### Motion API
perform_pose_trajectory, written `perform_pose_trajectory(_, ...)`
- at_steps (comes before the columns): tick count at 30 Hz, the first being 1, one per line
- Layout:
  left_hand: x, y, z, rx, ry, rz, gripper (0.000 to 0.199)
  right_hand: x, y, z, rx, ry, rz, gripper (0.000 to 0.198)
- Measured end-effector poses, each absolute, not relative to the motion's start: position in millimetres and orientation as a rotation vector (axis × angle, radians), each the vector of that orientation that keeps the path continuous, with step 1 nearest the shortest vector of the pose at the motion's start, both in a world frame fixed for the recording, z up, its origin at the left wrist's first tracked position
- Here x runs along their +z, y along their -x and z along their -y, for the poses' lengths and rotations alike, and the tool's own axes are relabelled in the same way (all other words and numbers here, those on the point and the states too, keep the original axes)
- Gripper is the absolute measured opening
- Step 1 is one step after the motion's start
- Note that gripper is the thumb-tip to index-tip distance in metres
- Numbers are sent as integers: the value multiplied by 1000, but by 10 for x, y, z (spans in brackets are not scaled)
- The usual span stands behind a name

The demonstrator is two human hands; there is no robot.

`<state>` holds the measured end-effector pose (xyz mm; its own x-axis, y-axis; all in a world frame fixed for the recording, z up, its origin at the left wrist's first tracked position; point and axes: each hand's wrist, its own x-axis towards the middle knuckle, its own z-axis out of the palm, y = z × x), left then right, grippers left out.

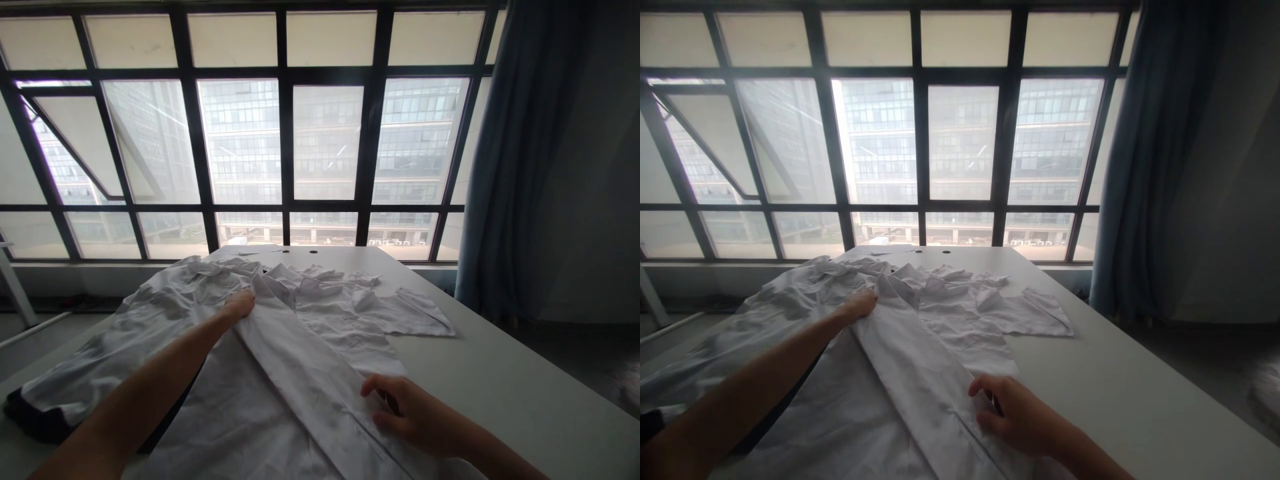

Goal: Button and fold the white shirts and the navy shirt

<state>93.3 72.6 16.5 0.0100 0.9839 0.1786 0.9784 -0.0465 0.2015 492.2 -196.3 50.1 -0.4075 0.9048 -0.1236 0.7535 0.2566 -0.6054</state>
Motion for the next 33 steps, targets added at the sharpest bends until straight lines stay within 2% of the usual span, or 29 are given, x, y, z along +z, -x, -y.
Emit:
perform_pose_trajectory(6, 207, -1014, -473, 349, -2214, -2314, 33, 460, -4964, 1948, 827, 1545, 2348, 32)
perform_pose_trajectory(10, 220, -1159, -359, 421, -2324, -2350, 47, 355, -4915, 1873, 423, 1464, 2294, 31)
perform_pose_trajectory(13, 138, -1300, -334, 422, -2573, -2160, 56, 312, -4787, 1836, 203, 1305, 2345, 39)
perform_pose_trajectory(15, 38, -1360, -363, 299, -2618, -2019, 61, 316, -4692, 1850, 240, 1179, 2481, 51)
perform_pose_trajectory(19, -136, -1322, -535, 166, -2487, -1943, 72, 326, -4614, 1913, 567, 1026, 2718, 69)
perform_pose_trajectory(24, -146, -1167, -797, 155, -2418, -2000, 77, 290, -4656, 1904, 721, 1034, 2705, 73)
perform_pose_trajectory(33, -68, -1157, -772, 182, -2415, -1987, 69, 334, -4652, 1925, 747, 1072, 2705, 74)
